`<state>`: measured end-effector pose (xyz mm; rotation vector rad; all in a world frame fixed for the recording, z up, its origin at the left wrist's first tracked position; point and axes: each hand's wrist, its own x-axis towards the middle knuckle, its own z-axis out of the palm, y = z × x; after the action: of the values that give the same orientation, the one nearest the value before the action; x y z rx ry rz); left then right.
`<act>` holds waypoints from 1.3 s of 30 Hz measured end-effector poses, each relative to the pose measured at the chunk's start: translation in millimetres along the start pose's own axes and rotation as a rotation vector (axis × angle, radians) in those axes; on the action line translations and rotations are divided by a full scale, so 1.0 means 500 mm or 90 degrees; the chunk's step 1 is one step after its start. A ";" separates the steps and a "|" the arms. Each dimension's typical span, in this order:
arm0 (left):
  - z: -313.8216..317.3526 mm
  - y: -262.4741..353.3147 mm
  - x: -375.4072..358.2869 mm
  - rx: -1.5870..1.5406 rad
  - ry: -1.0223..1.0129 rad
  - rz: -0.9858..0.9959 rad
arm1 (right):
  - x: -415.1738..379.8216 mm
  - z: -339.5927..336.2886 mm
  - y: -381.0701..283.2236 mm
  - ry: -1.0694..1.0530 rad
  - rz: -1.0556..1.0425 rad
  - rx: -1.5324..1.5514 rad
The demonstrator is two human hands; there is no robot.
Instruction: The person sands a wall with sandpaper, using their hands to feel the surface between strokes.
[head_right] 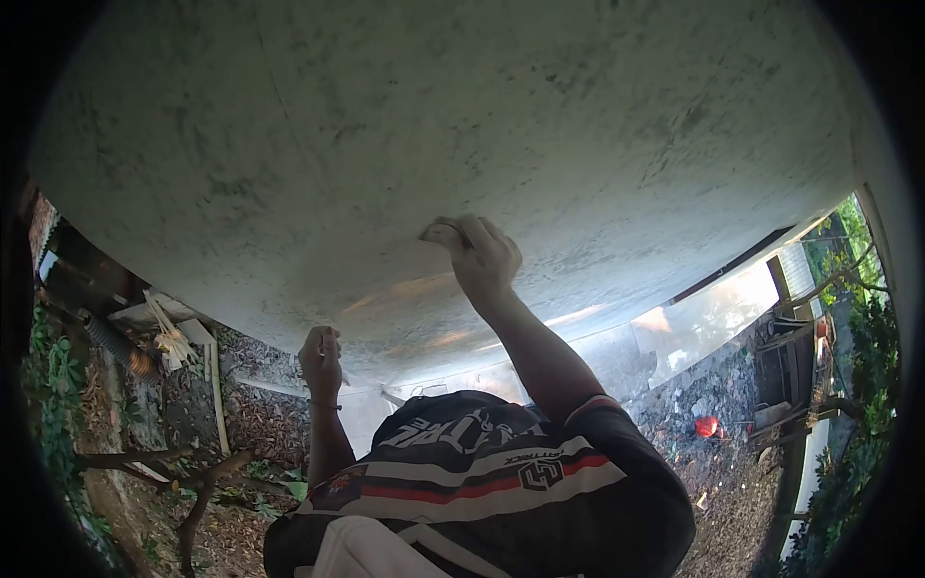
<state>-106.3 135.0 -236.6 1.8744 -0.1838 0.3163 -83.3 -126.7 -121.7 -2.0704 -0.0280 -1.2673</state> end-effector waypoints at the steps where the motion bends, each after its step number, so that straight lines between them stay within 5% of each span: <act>1: 0.004 0.008 0.005 -0.003 -0.005 0.010 | 0.001 0.006 0.000 0.009 -0.022 -0.008; 10: 0.119 0.040 0.055 0.004 -0.194 0.157 | -0.005 -0.016 0.018 -0.032 0.084 -0.071; 12: 0.139 0.081 0.055 -0.050 -0.265 0.080 | -0.008 -0.017 0.016 -0.019 0.115 -0.013; 19: 0.186 0.177 0.098 -0.131 -0.317 0.201 | -0.040 -0.055 0.028 -0.290 0.292 0.062; 23: 0.196 0.191 0.108 -0.223 -0.460 0.208 | -0.037 -0.095 0.012 -0.299 0.279 0.138; 26: 0.211 0.190 0.100 -0.370 -0.525 0.081 | -0.071 -0.102 0.025 -0.273 0.190 0.202; 28: 0.215 0.200 0.097 -0.383 -0.482 0.083 | -0.074 -0.123 0.021 -0.319 0.096 0.183; 32: 0.216 0.203 0.086 -0.424 -0.479 -0.002 | -0.085 -0.138 -0.003 -0.374 0.116 0.179; 39: 0.198 0.221 0.078 -0.142 -0.347 0.232 | -0.096 -0.126 -0.015 -0.341 0.110 0.225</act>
<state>-88.1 6.9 -154.0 1.6612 -0.9005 0.0191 -159.9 -141.3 -138.1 -1.9870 -0.2867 -0.5314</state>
